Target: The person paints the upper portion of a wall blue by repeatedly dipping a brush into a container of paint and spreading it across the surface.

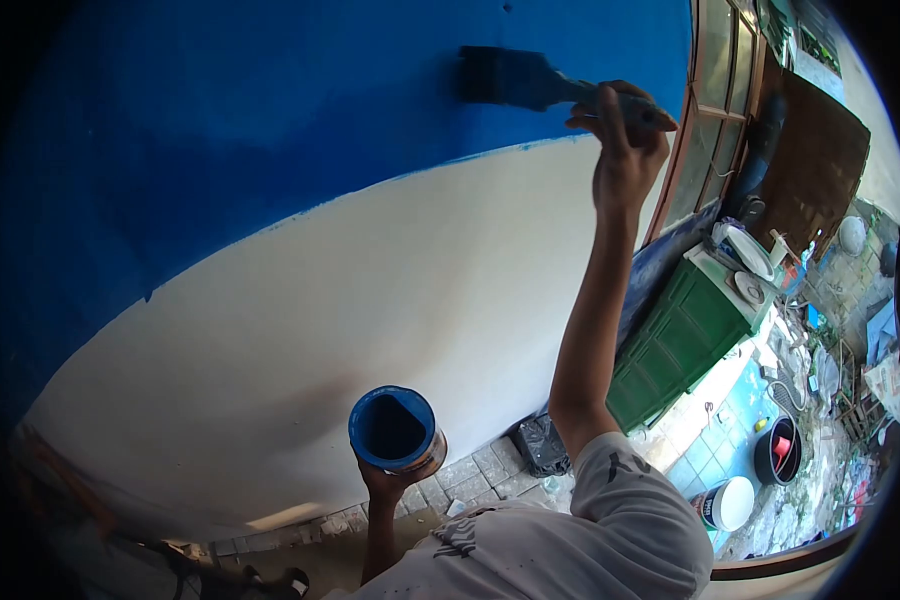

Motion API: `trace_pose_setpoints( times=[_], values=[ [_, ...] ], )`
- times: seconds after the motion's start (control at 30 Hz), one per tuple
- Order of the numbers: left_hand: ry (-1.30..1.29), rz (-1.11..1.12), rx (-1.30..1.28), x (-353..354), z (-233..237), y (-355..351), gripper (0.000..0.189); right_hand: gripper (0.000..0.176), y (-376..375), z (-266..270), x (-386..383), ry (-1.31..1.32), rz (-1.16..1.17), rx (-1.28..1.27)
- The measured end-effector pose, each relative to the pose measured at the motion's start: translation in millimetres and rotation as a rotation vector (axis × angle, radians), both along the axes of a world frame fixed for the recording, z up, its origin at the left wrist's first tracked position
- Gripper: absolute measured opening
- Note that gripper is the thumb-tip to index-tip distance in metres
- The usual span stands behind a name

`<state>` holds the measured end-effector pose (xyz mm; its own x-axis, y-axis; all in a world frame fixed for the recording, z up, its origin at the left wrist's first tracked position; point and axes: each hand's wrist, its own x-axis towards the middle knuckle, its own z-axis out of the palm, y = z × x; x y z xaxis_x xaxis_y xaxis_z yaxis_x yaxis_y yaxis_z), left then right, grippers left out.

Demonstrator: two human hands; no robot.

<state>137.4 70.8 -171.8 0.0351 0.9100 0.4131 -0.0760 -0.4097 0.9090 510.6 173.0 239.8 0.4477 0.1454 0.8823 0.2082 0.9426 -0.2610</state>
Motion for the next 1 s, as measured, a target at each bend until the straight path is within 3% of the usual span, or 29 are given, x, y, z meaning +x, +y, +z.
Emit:
trace_pose_setpoints(
  times=[0.17,0.23,0.33,0.4,0.53,0.6,0.67,0.77,0.83,0.9,1.0],
  values=[
    [-0.044,-0.048,-0.062,5.9,-4.6,4.2,0.118,0.016,4.4,3.0,-82.8,-0.252,0.342,-0.031],
    [0.107,-0.032,-0.008,7.2,-4.7,8.0,0.119,0.016,12.2,0.7,-83.3,-0.246,0.318,-0.109],
    [0.162,-0.049,0.037,6.7,-12.3,15.0,0.119,0.018,30.3,-8.7,-23.9,-0.092,0.211,-0.091],
    [0.128,-0.060,0.044,13.6,-3.7,13.9,0.119,0.022,25.1,-18.0,19.7,0.049,0.057,-0.061],
    [0.121,-0.026,0.028,25.7,0.7,12.3,0.119,0.021,-2.1,-18.2,29.3,0.134,0.031,0.026],
    [0.127,-0.027,0.041,31.7,4.1,11.7,0.119,0.018,-2.6,-15.7,-0.4,-0.021,0.283,-0.052],
    [0.134,-0.030,0.051,36.9,3.8,11.4,0.119,0.014,-0.7,-12.8,-39.4,-0.253,0.395,-0.128],
    [0.155,-0.038,0.034,37.9,-3.5,14.4,0.121,0.010,11.7,-10.5,-43.7,-0.400,0.303,-0.177],
    [0.162,0.027,0.067,40.5,-8.7,14.4,0.122,0.015,28.9,-5.7,4.7,-0.258,0.281,-0.100],
    [0.118,0.034,0.044,44.7,-6.1,11.2,0.121,0.025,27.7,-0.6,61.9,-0.101,0.076,-0.056],
    [0.023,0.039,-0.002,54.8,-2.4,3.8,0.119,0.023,6.0,4.3,97.3,0.014,-0.052,-0.004]
  ],
)
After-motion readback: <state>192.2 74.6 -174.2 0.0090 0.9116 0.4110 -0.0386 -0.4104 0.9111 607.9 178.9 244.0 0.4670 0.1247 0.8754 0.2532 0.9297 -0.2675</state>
